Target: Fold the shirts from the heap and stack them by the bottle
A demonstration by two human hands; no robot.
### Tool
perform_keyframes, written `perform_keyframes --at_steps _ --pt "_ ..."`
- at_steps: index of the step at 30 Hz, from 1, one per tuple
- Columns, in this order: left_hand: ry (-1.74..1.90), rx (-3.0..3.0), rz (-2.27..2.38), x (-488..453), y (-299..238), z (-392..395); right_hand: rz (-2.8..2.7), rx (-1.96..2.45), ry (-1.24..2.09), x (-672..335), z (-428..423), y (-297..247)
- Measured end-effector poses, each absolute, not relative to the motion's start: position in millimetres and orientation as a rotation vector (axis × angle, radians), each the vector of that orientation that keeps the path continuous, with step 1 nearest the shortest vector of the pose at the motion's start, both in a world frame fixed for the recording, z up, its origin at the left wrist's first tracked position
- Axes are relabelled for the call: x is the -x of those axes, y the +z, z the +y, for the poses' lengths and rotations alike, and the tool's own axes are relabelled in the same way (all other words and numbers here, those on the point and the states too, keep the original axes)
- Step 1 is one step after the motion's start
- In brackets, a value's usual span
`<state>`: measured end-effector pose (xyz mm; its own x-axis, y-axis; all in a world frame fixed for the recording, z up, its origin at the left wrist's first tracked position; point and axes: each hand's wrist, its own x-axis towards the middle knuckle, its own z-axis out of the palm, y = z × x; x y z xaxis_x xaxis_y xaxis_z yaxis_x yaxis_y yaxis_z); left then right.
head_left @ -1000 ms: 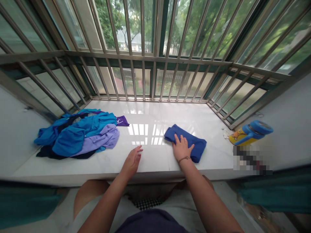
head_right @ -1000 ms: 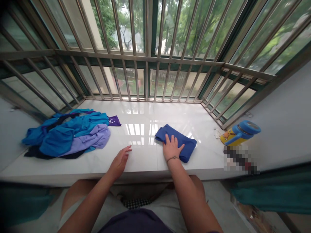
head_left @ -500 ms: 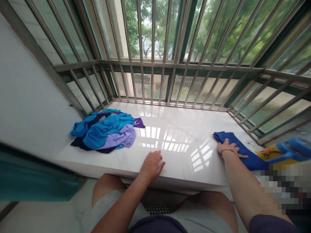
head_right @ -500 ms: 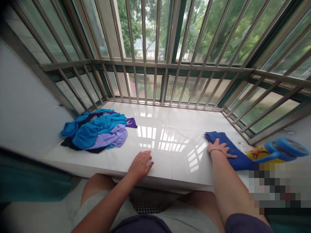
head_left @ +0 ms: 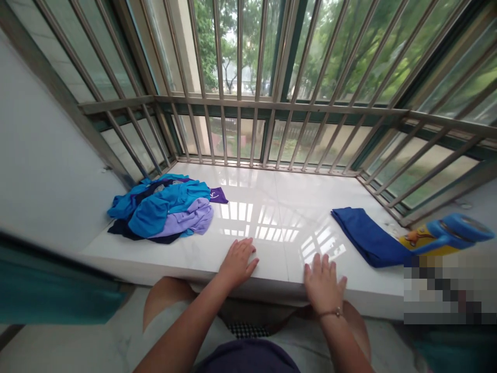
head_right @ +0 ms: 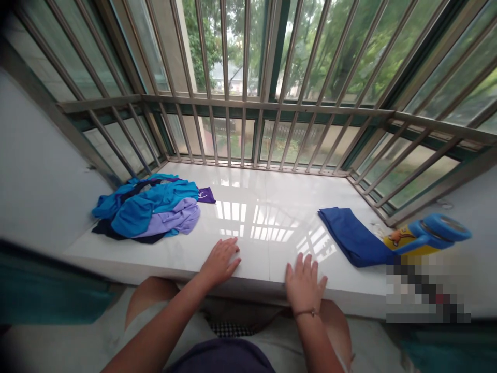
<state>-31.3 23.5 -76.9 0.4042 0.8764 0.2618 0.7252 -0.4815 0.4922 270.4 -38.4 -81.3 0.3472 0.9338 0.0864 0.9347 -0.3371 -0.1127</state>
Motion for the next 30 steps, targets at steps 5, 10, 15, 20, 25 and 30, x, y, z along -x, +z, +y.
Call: perform_keyframes --at_steps 5,10,15,20,25,30 --pt "0.843 -2.205 1.323 83.8 -65.5 45.9 -1.922 2.08 -0.124 -228.8 -102.4 -111.2" --pt "0.828 -2.202 2.058 185.4 -32.9 75.6 -2.07 1.948 0.014 -220.9 -138.5 -128.8" --pt "0.202 -2.19 2.349 231.1 -6.0 85.3 -2.106 1.988 0.127 -225.0 -136.6 -117.7" --pt "0.602 -2.316 1.891 168.7 7.3 56.0 -2.076 1.974 0.253 -225.0 -135.9 -102.1" --pt "0.821 -2.234 1.098 55.9 24.8 -35.1 -1.91 1.682 0.592 -211.9 -128.1 -70.5" --pt "0.546 -2.107 0.52 -0.3 48.9 -103.3 -1.76 1.423 0.89 -199.7 -111.7 -42.1"
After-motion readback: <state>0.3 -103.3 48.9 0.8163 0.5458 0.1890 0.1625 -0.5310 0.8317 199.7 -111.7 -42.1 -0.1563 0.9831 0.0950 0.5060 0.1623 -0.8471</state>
